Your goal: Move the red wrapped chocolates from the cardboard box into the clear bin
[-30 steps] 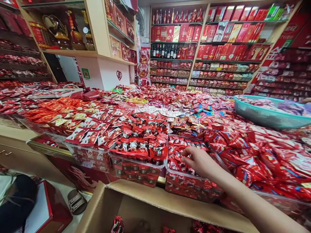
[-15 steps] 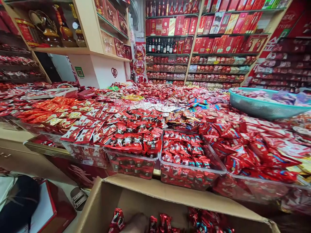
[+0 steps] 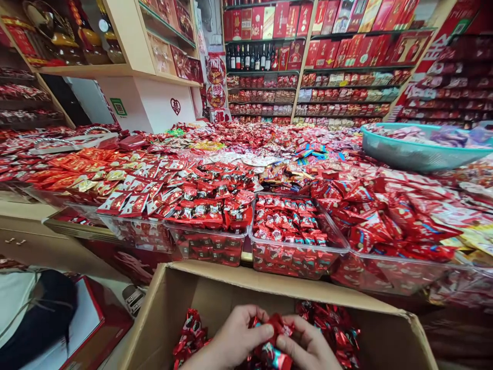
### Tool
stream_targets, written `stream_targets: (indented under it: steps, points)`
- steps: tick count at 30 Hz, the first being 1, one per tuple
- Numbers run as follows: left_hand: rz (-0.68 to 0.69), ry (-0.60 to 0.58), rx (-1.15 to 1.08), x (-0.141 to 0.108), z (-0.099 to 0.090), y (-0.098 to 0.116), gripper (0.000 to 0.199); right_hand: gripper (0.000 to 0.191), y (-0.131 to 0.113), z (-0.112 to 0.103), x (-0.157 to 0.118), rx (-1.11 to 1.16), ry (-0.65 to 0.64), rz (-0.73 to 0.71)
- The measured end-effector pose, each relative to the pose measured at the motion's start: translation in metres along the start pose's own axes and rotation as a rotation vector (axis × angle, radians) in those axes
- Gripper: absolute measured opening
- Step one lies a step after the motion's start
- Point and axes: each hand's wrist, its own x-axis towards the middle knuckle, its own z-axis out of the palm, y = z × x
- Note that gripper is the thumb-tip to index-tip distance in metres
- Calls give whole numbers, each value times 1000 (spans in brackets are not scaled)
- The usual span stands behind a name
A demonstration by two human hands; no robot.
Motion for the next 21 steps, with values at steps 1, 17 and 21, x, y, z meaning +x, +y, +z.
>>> stream_targets:
  steps: [1,17,21]
  points:
    - [4,2,-66,-2,1,4,26,24,-8,0,-3,28,8,17]
    - [140,-106,-229,-8,-1,17,28,20,-18,14,-8,130,361,-83]
    - [115,-213,-332,-9,4,16,43,15,-14,12,-10,-142,384,-218]
